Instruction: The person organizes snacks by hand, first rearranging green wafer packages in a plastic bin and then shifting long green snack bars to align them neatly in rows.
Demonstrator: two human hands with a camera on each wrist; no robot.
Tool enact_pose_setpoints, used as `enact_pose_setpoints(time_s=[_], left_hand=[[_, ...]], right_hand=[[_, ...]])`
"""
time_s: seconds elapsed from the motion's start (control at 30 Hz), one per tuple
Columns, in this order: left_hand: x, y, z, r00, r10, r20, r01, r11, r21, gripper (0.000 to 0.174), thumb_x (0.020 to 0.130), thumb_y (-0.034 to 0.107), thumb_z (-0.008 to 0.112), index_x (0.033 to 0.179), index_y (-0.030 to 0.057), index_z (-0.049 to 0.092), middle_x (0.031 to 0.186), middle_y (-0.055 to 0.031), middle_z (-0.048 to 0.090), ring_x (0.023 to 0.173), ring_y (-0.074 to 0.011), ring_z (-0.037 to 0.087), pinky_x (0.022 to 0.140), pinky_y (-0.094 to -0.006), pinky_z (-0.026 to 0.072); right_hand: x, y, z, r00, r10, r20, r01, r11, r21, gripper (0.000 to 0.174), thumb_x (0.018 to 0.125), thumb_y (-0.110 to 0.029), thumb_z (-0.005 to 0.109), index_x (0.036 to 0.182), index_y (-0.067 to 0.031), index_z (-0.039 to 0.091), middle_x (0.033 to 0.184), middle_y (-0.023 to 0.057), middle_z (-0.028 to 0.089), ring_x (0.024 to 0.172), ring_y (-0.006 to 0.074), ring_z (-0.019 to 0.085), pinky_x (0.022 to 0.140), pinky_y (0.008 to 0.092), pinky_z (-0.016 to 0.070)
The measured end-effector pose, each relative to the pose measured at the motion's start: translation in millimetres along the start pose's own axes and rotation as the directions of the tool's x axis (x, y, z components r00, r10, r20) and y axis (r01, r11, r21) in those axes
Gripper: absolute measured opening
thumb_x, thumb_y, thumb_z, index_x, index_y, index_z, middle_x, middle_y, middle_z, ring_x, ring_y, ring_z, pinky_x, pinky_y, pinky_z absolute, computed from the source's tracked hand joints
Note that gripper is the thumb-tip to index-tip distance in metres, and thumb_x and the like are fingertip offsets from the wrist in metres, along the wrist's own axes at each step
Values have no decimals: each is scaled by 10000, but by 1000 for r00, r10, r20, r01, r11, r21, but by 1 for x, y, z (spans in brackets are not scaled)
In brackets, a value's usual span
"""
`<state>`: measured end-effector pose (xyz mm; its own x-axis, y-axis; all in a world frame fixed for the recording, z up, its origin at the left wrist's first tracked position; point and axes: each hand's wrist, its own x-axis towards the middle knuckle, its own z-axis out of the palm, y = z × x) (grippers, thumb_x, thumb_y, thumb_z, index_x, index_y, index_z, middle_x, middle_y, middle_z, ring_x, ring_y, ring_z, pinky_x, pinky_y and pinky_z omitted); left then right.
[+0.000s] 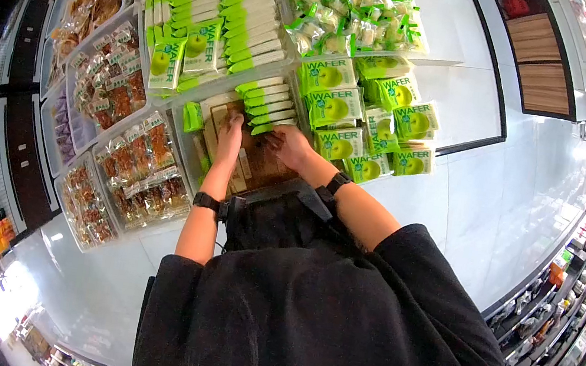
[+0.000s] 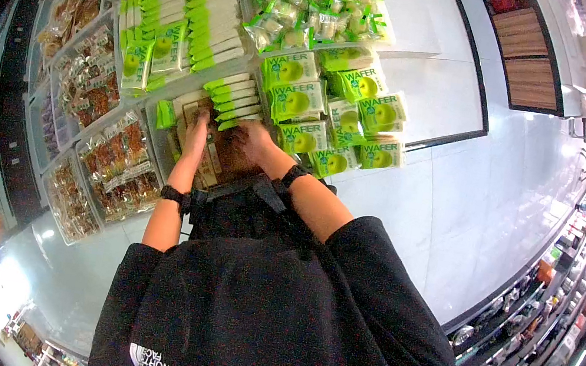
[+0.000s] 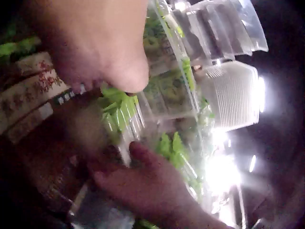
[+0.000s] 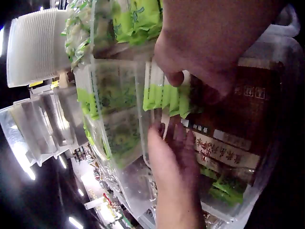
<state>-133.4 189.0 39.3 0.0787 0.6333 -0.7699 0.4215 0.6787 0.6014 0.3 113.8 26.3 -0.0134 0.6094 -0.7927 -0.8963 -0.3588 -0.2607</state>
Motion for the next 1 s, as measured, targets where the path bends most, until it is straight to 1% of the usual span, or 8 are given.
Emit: enact_pose_setpoints(time_s=[0.07,0.2,0.47,0.57,0.6,0.67,0.77,1.0], left_hand=[[-7,-21,1,732,677,-74,-621,709,334,390,853,220,570,1192,43,495,1225,-145,505,1152,-326,471,944,-402,378],[-38,-11,9,437,778,450,-752,42,658,185,765,71,584,937,32,531,1092,-113,550,1067,-362,503,873,-466,437],[-12,-35,41,742,510,436,-581,163,798,385,806,174,536,1173,60,530,1035,-181,602,970,-353,587,791,-446,495],[-38,-29,44,573,720,390,-704,189,685,479,766,160,550,1232,69,491,1085,-196,600,1003,-377,557,863,-438,458],[-53,-11,46,685,600,412,-664,282,693,495,763,110,571,1246,63,477,1126,-210,582,1045,-387,536,890,-441,446],[-45,-21,52,736,574,359,-591,287,754,541,761,62,574,1285,58,444,1156,-215,568,1036,-398,536,861,-457,460],[-47,-15,69,838,502,212,-443,402,801,504,741,-24,590,1228,2,468,1130,-255,549,1051,-414,513,902,-471,437],[-44,-29,76,778,603,177,-503,429,750,371,849,48,506,1214,-17,483,1228,-258,476,1121,-427,466,949,-483,421]], right_hand=[[2,2,0,999,-1,-42,0,1000,-25,144,890,-154,462,956,-39,518,1018,88,537,945,242,505,821,406,418],[-1,-6,3,993,111,-33,-107,990,92,148,895,-188,462,903,-54,526,933,81,554,826,245,498,818,397,398],[9,9,-26,996,85,-3,-76,872,-484,408,899,-285,514,1188,2,517,1138,119,552,1051,271,497,923,424,388],[-77,-20,-7,975,153,158,-31,805,-593,328,885,-264,566,1082,-2,573,1046,92,588,949,166,540,790,341,457],[-97,-27,-16,973,168,156,-43,801,-597,328,885,-264,566,1082,-2,573,1046,92,588,949,166,540,790,341,457],[-137,-58,-42,914,6,405,311,628,-713,304,867,-230,582,1071,-5,584,954,83,619,895,160,579,753,312,483],[-213,-168,-91,948,-274,163,305,631,-713,206,889,-202,545,949,-20,619,839,68,629,761,149,616,679,265,499],[-195,-237,-190,459,-882,-104,355,290,-889,330,860,-272,596,995,29,607,922,111,642,894,179,604,810,296,466]])
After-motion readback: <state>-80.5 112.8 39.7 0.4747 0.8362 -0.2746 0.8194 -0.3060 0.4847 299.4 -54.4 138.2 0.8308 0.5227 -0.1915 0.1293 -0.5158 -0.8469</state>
